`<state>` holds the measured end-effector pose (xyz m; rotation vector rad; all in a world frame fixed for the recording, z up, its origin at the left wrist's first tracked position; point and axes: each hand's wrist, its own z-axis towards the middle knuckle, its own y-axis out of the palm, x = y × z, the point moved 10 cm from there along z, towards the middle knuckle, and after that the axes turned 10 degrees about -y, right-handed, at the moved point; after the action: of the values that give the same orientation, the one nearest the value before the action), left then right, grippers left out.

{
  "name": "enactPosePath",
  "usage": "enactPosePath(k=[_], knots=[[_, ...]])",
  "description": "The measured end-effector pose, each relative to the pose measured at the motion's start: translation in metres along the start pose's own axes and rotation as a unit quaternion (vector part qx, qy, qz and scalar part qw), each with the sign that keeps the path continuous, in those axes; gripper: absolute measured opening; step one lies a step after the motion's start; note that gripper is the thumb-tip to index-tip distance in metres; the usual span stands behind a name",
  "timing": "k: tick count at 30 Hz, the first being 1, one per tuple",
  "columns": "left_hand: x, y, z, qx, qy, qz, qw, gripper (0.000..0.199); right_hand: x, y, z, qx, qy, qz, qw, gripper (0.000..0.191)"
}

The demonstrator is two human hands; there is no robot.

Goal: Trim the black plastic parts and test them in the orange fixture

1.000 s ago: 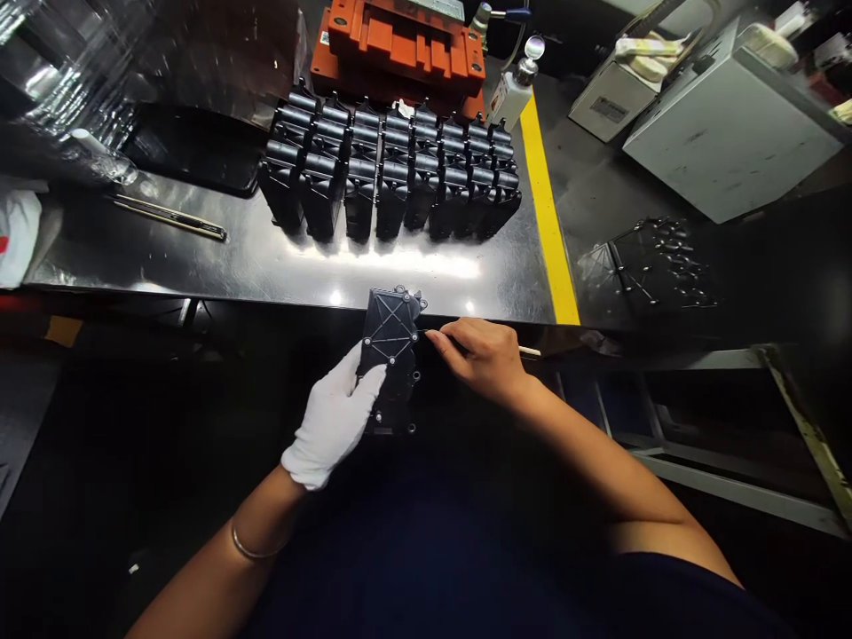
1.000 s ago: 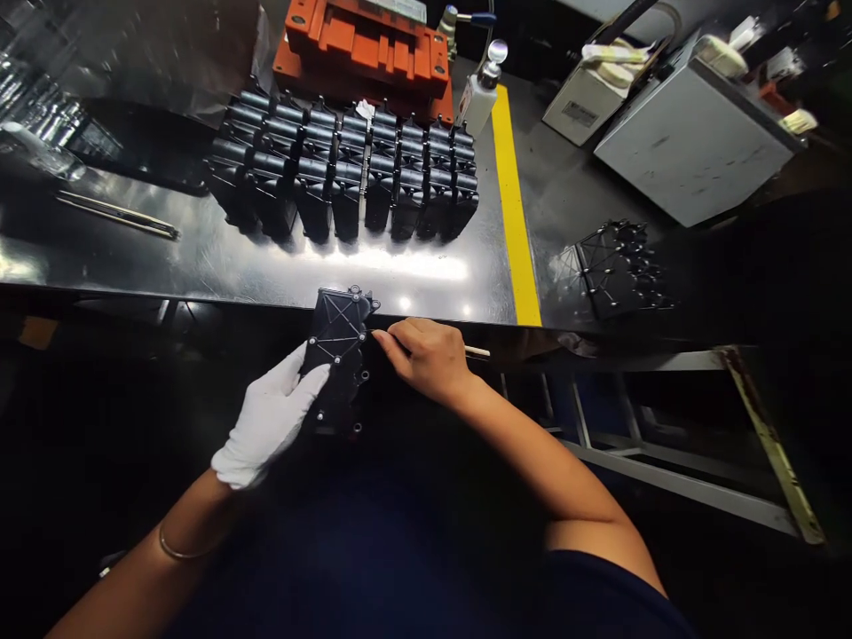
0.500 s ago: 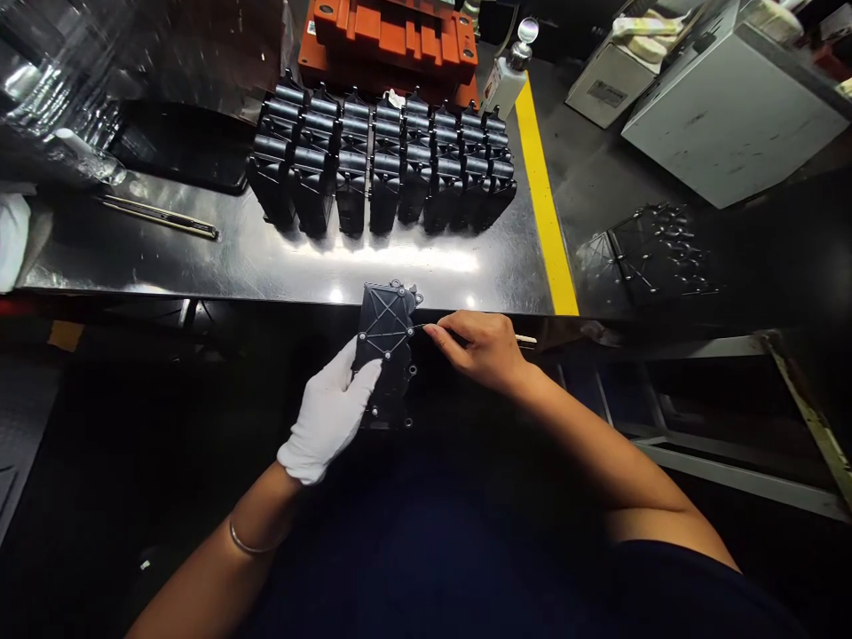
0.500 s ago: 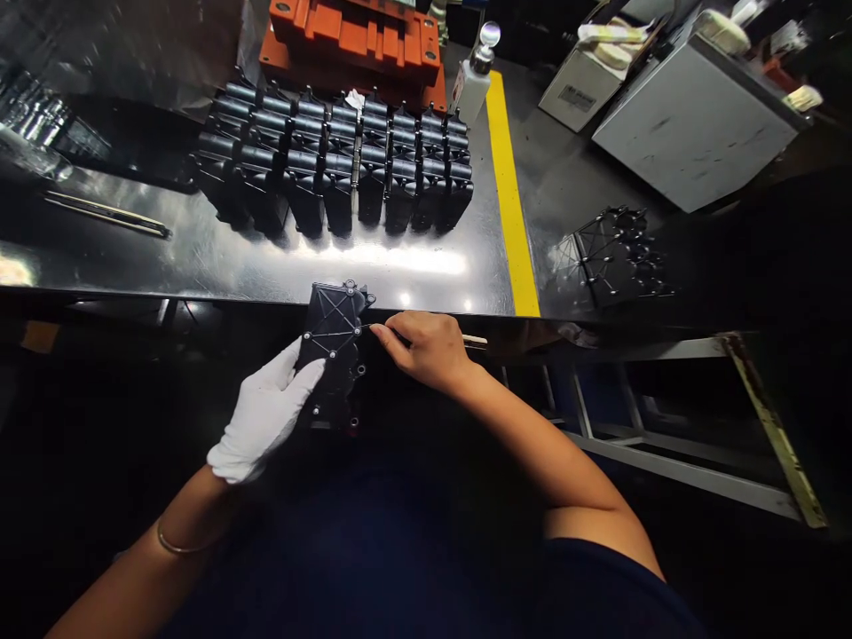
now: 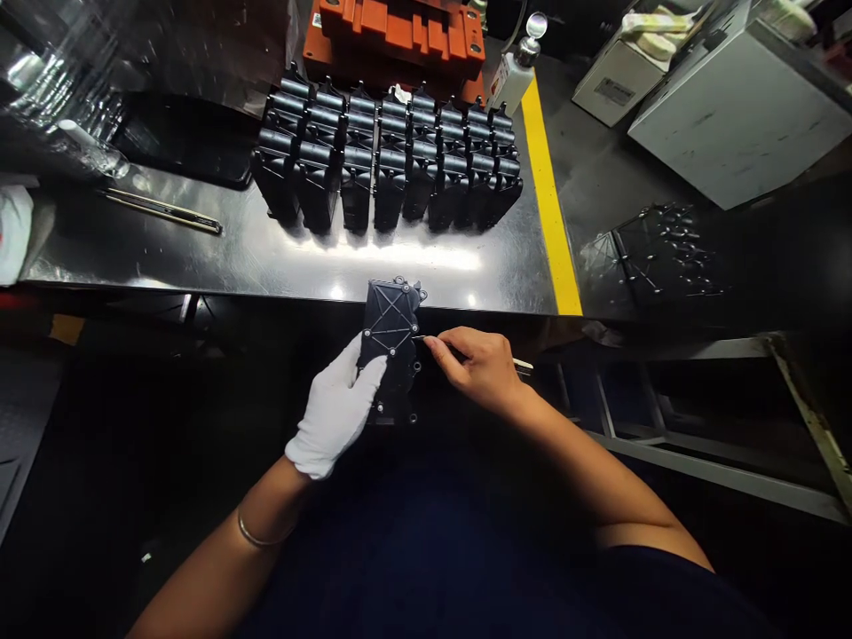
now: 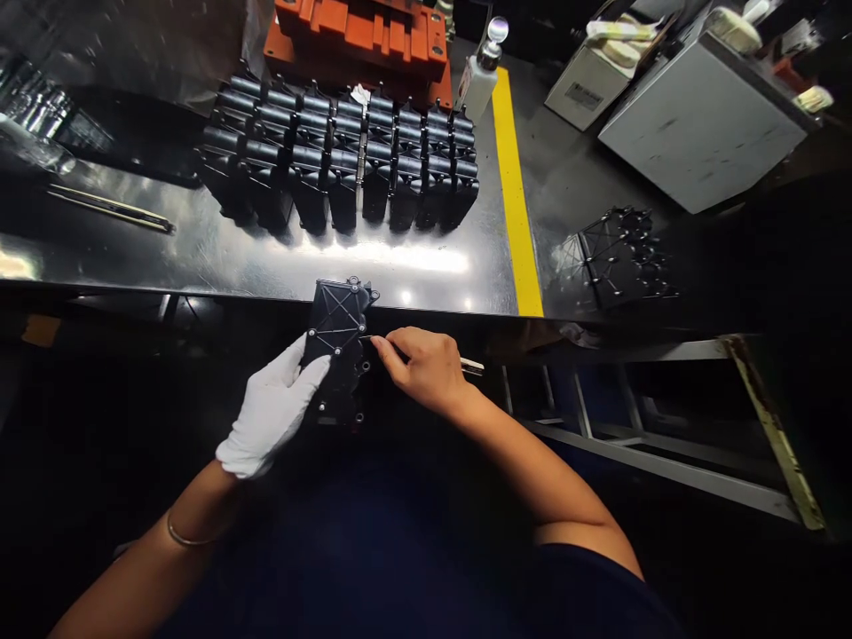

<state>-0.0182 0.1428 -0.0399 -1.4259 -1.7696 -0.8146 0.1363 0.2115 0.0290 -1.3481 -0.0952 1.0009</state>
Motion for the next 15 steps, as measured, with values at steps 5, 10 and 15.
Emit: enactPosePath(k=[5, 10, 15], knots=[[0.007, -0.002, -0.001, -0.056, 0.012, 0.055, 0.997, 0.055, 0.010, -0.018, 0.003, 0.045, 0.044, 0.045, 0.997, 0.033], [0.006, 0.010, -0.032, -0.268, 0.016, 0.298, 0.916, 0.045, 0.024, 0.007, 0.003, -0.148, 0.117, 0.261, 0.947, 0.052], [0.027, -0.052, -0.026, -0.034, 0.132, 0.180, 0.974, 0.038, 0.021, 0.030, -0.026, -0.190, 0.173, 0.387, 0.886, 0.050]])
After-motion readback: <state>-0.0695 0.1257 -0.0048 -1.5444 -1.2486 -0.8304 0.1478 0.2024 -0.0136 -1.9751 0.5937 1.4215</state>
